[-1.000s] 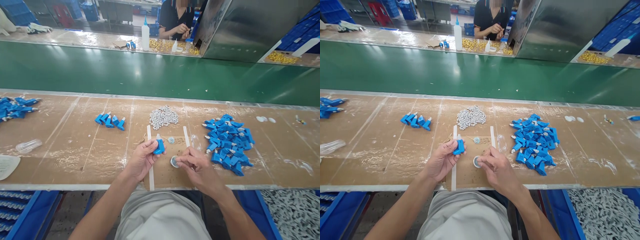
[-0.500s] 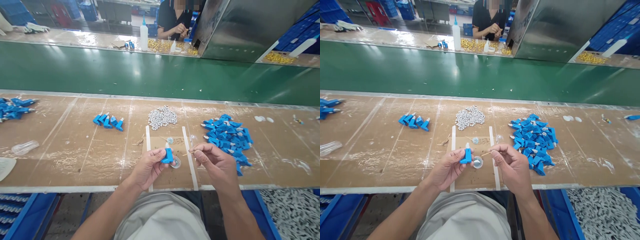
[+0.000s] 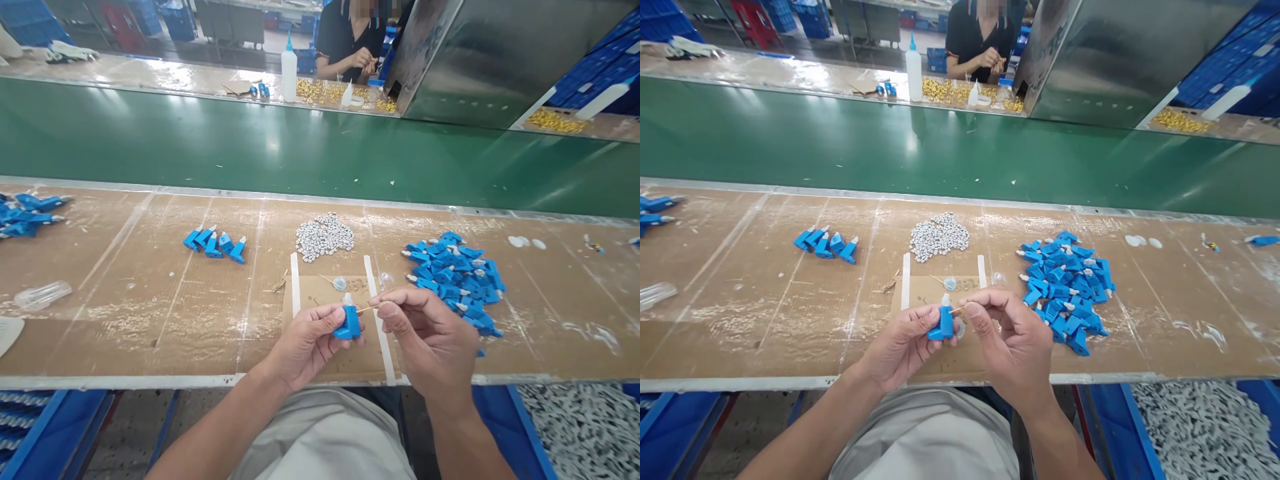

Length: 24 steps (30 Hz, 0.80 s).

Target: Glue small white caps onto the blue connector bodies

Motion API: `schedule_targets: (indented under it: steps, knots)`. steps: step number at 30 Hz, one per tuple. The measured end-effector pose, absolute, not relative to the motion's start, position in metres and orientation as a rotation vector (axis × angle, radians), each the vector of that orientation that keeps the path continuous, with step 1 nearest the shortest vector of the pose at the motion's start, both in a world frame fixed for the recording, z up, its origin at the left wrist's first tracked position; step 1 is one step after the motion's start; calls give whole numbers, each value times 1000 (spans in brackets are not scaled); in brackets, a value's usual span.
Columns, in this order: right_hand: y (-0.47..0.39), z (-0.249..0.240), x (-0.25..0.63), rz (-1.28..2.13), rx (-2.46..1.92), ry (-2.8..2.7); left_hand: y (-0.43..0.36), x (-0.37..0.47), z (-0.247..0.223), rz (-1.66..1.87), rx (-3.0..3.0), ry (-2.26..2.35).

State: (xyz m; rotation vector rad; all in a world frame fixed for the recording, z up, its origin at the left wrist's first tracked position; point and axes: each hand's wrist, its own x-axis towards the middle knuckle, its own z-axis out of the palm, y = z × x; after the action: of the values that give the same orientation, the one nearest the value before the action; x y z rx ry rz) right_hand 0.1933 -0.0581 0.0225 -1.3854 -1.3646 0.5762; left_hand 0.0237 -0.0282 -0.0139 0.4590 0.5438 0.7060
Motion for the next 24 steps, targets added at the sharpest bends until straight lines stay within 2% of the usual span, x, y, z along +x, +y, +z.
schedule_targets:
  steps: [24]
  knots:
    - [-57, 12, 192, 563, -1376, -1417, -29, 23, -19, 701, 480, 533]
